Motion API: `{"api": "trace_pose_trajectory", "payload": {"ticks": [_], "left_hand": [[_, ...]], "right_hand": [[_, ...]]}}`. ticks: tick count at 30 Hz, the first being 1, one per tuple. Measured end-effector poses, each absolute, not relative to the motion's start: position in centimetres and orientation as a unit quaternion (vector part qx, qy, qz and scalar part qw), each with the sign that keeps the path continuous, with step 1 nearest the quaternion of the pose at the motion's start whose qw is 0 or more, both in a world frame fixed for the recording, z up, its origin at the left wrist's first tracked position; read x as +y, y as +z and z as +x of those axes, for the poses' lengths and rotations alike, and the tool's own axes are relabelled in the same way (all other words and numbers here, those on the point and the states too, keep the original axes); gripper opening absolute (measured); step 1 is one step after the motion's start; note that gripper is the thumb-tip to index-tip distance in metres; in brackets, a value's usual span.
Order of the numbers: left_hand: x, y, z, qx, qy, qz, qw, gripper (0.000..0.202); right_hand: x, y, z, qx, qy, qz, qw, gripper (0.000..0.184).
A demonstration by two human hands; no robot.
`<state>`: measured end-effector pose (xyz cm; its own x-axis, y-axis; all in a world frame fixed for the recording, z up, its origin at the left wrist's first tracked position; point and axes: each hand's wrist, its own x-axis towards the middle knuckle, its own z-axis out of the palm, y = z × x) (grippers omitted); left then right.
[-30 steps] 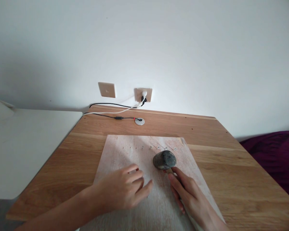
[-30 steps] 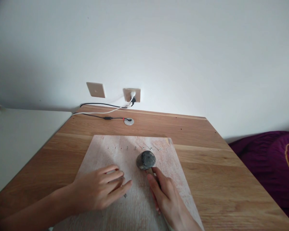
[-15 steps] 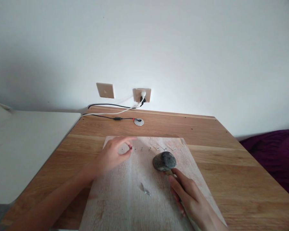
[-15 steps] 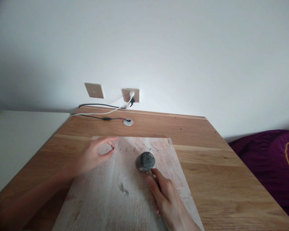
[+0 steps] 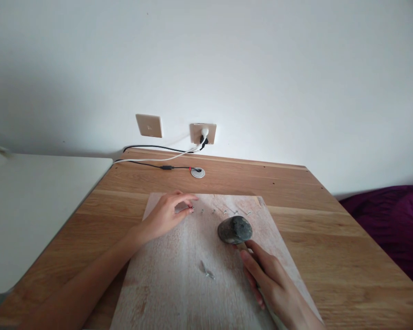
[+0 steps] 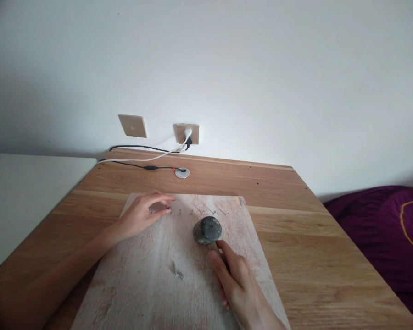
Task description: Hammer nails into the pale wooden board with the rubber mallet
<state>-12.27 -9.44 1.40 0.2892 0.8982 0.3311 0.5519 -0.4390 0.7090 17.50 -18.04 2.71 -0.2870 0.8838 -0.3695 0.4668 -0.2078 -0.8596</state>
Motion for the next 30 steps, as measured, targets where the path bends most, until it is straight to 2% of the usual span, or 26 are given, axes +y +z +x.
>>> {"api": "trace_pose_trajectory", "payload": {"ticks": [9,19,30], "left_hand": [[-9.27,1.38,-11.88,0.472,0.361,0.769,0.237,0.01],[-9.22,1.31,-11.84,0.466,0.356,0.778,0.226,0.011],[-9.51,2.04,-11.37,0.471,0.345,0.786,0.201,0.014]], "right_hand": [[-17.99,2.55,17.51,-0.601,0.534,-0.564,0.188,0.052],[-17.95,2.7,17.54,-0.617,0.523,-0.558,0.186,0.055],[-17.84,2.3,17.56,-0.616,0.53,-0.551,0.19,0.05]]}}
